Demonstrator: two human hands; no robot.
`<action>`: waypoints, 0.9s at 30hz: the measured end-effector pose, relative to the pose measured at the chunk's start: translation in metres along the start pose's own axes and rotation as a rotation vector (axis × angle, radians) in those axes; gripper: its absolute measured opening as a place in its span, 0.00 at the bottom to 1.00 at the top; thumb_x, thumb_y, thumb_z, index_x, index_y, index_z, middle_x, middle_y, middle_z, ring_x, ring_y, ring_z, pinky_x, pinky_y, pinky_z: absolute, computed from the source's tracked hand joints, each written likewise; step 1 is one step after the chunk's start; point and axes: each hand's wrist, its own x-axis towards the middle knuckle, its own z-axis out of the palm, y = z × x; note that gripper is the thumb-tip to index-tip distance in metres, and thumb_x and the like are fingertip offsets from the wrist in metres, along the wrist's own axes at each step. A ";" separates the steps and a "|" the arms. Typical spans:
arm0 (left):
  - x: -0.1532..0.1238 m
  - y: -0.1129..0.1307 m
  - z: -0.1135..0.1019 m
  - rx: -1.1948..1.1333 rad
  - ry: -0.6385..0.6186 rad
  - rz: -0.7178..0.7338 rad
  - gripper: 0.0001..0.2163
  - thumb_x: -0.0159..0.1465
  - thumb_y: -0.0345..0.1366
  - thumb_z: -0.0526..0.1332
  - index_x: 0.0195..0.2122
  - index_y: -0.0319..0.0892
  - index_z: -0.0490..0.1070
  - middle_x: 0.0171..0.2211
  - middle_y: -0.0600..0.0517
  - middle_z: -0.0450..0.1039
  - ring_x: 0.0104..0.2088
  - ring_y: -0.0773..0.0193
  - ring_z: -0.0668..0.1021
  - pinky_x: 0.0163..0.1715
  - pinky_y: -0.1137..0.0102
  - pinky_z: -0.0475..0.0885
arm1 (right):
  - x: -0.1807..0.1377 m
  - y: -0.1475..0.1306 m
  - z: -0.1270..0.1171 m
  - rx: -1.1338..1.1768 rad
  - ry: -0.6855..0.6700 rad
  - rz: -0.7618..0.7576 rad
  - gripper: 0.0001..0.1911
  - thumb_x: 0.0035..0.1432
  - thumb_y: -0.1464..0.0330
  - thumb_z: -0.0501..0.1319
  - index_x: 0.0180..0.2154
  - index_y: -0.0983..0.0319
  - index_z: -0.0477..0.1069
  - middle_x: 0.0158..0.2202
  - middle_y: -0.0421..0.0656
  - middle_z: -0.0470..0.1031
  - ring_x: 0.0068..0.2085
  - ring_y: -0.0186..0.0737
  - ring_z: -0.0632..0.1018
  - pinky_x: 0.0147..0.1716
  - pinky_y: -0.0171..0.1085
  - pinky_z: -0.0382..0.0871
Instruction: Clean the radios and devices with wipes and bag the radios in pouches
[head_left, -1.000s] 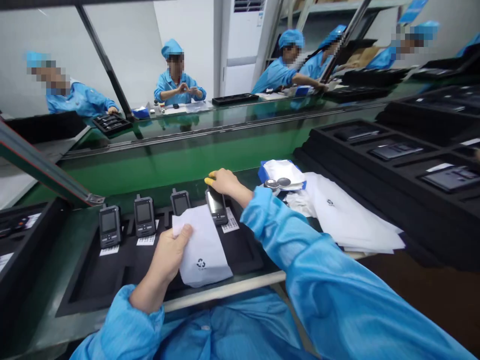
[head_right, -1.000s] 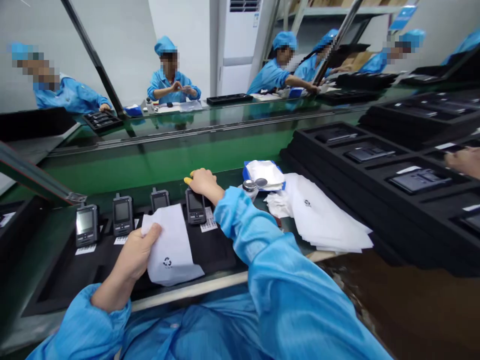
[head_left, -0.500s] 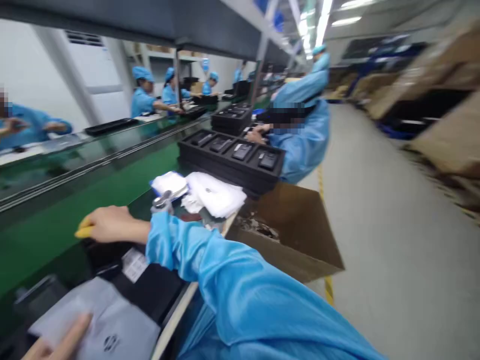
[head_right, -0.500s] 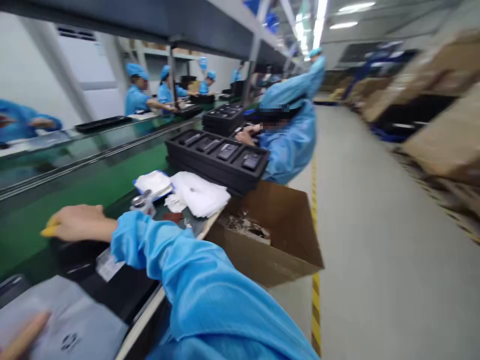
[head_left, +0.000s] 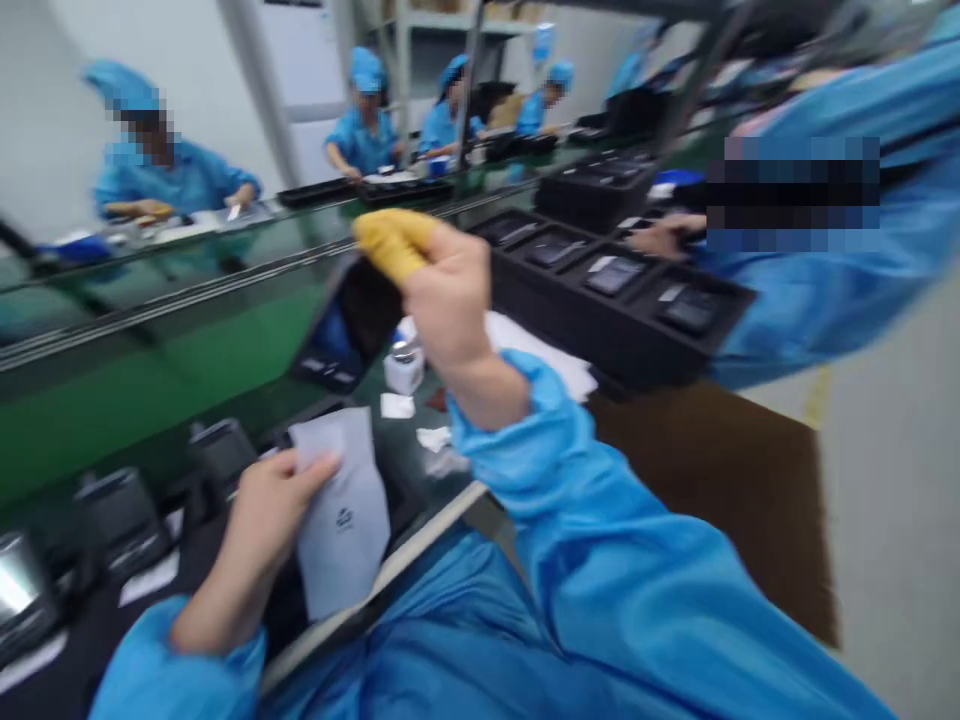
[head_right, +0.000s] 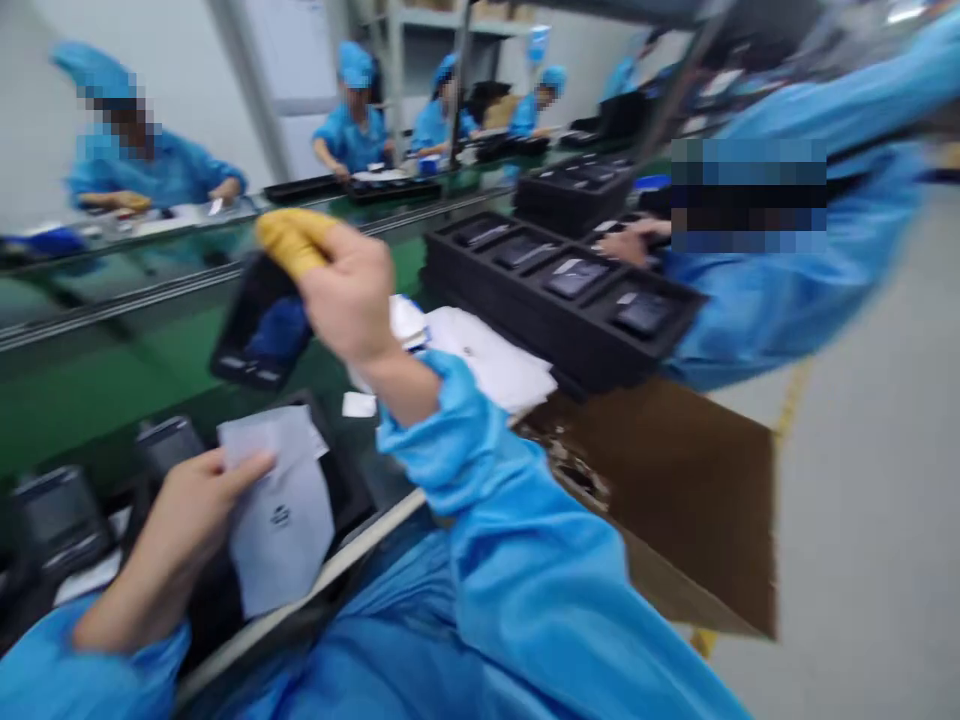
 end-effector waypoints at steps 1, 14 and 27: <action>-0.001 0.005 0.004 0.011 -0.009 -0.028 0.15 0.40 0.43 0.73 0.23 0.37 0.77 0.19 0.50 0.76 0.19 0.61 0.74 0.18 0.71 0.66 | -0.001 0.003 -0.001 0.075 0.007 0.009 0.17 0.61 0.59 0.54 0.46 0.59 0.74 0.46 0.34 0.76 0.57 0.38 0.71 0.54 0.38 0.66; -0.005 0.008 0.007 -0.195 -0.084 -0.080 0.22 0.36 0.52 0.73 0.22 0.37 0.76 0.21 0.47 0.77 0.21 0.61 0.75 0.22 0.69 0.70 | -0.025 0.013 0.003 0.232 0.004 0.101 0.14 0.49 0.56 0.67 0.32 0.59 0.76 0.34 0.38 0.78 0.43 0.38 0.78 0.45 0.41 0.74; -0.005 0.000 0.009 -0.187 -0.129 0.081 0.25 0.48 0.58 0.66 0.32 0.38 0.76 0.25 0.50 0.76 0.26 0.63 0.75 0.26 0.71 0.68 | -0.025 0.018 0.017 0.146 -0.311 0.194 0.08 0.48 0.62 0.67 0.29 0.60 0.77 0.31 0.37 0.79 0.38 0.37 0.78 0.42 0.37 0.74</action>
